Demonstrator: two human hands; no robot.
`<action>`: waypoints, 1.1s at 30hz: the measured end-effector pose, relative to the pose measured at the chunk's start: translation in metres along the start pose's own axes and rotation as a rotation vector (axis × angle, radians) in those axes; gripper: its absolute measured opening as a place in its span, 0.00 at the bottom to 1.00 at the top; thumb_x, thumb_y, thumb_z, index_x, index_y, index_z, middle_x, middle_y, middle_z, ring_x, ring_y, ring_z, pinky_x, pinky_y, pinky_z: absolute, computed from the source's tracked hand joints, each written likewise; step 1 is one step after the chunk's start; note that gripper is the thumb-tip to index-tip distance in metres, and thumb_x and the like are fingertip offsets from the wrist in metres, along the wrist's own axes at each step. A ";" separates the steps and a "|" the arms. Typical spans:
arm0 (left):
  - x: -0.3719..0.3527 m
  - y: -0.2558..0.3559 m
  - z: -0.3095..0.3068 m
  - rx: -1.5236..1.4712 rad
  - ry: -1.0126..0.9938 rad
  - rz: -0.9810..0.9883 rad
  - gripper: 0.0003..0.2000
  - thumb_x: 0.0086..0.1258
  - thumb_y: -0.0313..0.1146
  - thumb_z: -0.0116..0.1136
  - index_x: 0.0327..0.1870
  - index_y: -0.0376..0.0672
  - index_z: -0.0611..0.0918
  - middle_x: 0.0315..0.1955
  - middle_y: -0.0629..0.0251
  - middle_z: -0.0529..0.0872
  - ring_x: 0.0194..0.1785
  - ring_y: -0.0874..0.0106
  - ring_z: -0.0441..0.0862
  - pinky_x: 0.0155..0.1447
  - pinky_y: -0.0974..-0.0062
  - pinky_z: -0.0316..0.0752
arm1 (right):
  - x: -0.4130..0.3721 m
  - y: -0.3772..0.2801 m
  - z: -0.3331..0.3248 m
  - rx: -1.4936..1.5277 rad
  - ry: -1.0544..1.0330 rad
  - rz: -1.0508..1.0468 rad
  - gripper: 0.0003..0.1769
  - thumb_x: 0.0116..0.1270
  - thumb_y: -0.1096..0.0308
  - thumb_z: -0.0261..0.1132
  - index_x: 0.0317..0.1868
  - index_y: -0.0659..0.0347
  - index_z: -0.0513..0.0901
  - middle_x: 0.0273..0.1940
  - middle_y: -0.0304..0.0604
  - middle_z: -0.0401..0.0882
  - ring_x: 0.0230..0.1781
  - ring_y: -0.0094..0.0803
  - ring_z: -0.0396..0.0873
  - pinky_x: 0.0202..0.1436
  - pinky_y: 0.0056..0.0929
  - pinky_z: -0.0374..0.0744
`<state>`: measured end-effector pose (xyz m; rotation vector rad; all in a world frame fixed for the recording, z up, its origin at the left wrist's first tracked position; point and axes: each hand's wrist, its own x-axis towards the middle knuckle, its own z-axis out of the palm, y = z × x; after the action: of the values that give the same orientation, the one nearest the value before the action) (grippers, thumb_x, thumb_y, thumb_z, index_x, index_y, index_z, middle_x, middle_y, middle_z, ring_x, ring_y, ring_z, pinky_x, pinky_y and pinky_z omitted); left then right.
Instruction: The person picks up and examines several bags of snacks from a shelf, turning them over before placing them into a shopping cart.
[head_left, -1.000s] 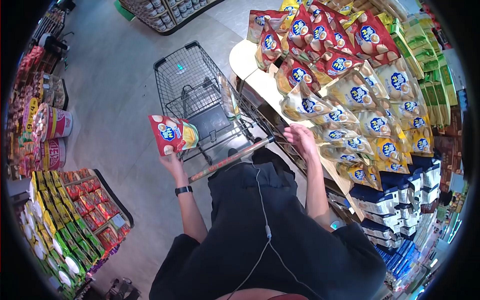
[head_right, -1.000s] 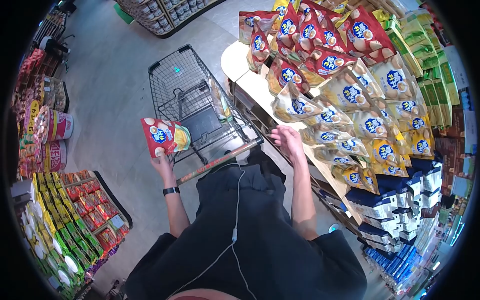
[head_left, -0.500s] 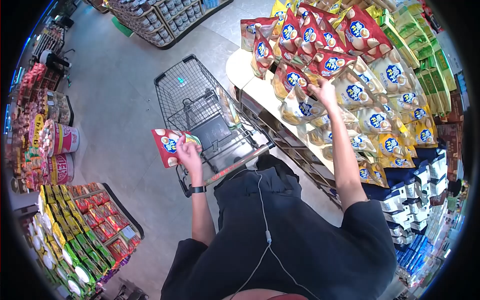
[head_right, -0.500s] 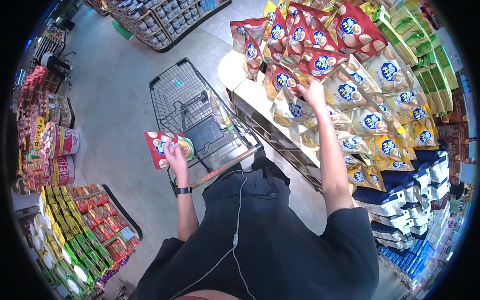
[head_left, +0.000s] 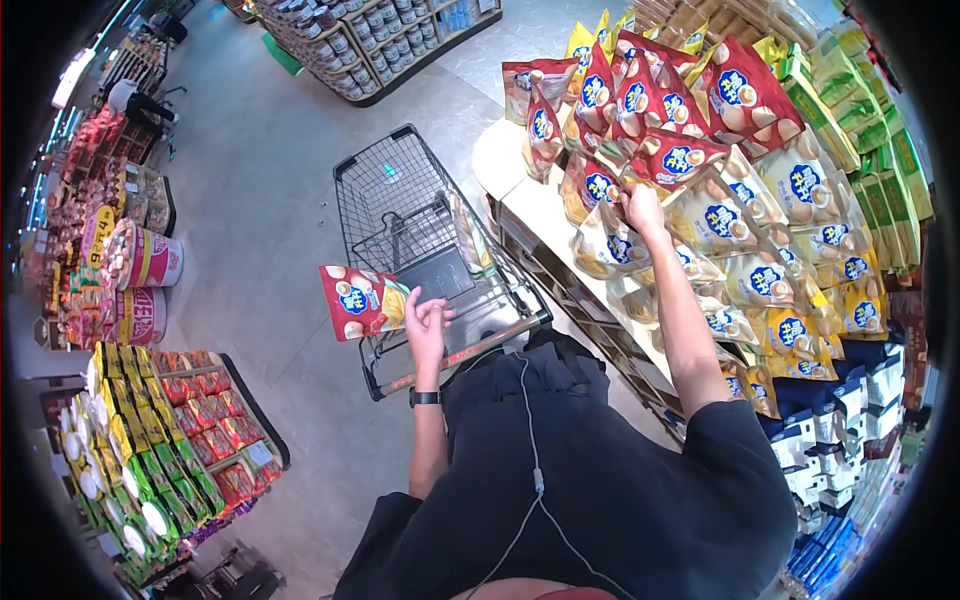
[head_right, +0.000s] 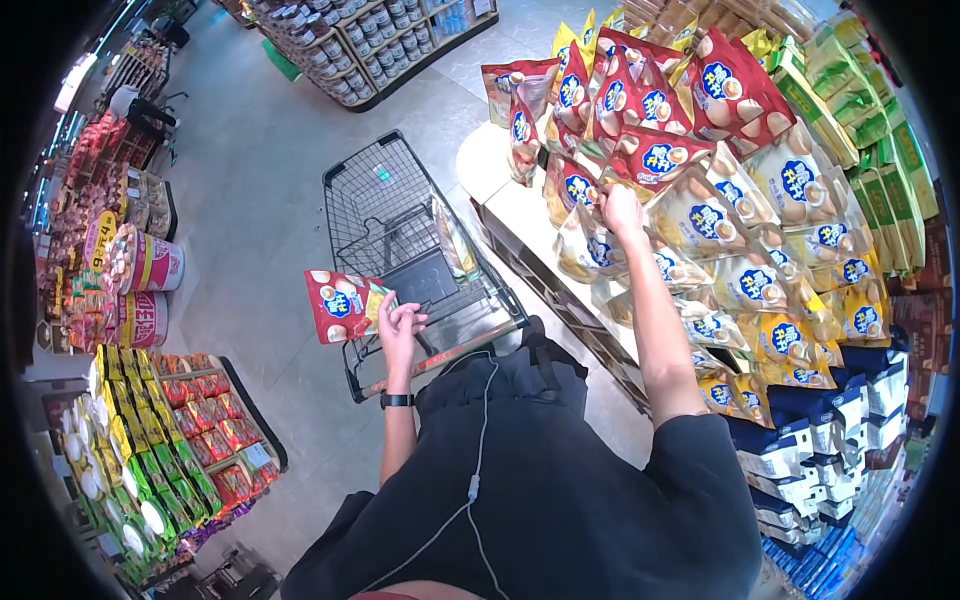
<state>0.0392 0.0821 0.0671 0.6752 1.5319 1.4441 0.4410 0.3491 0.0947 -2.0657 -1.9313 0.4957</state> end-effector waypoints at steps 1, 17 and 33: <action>0.001 0.000 -0.002 0.008 0.010 -0.001 0.24 0.79 0.25 0.51 0.73 0.37 0.62 0.45 0.59 0.85 0.39 0.75 0.86 0.40 0.80 0.80 | 0.001 0.000 -0.001 0.001 -0.001 -0.026 0.12 0.69 0.64 0.63 0.46 0.59 0.88 0.37 0.57 0.87 0.44 0.52 0.86 0.49 0.48 0.81; 0.021 0.005 0.038 0.065 -0.105 0.030 0.23 0.80 0.29 0.53 0.72 0.39 0.65 0.48 0.61 0.85 0.42 0.75 0.86 0.43 0.80 0.81 | 0.005 -0.057 -0.101 0.203 0.170 -0.579 0.18 0.62 0.77 0.68 0.53 0.62 0.86 0.46 0.53 0.87 0.46 0.48 0.86 0.51 0.36 0.82; 0.070 0.153 0.109 0.023 -0.365 0.417 0.24 0.58 0.33 0.79 0.54 0.35 0.80 0.46 0.64 0.88 0.48 0.75 0.85 0.57 0.73 0.80 | -0.043 -0.204 -0.150 0.628 -0.120 -0.711 0.13 0.68 0.70 0.70 0.50 0.66 0.88 0.38 0.43 0.91 0.36 0.22 0.85 0.43 0.25 0.82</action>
<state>0.0747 0.2210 0.2079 1.2539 1.1661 1.4984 0.3177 0.3264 0.3191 -0.9161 -2.0456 0.8998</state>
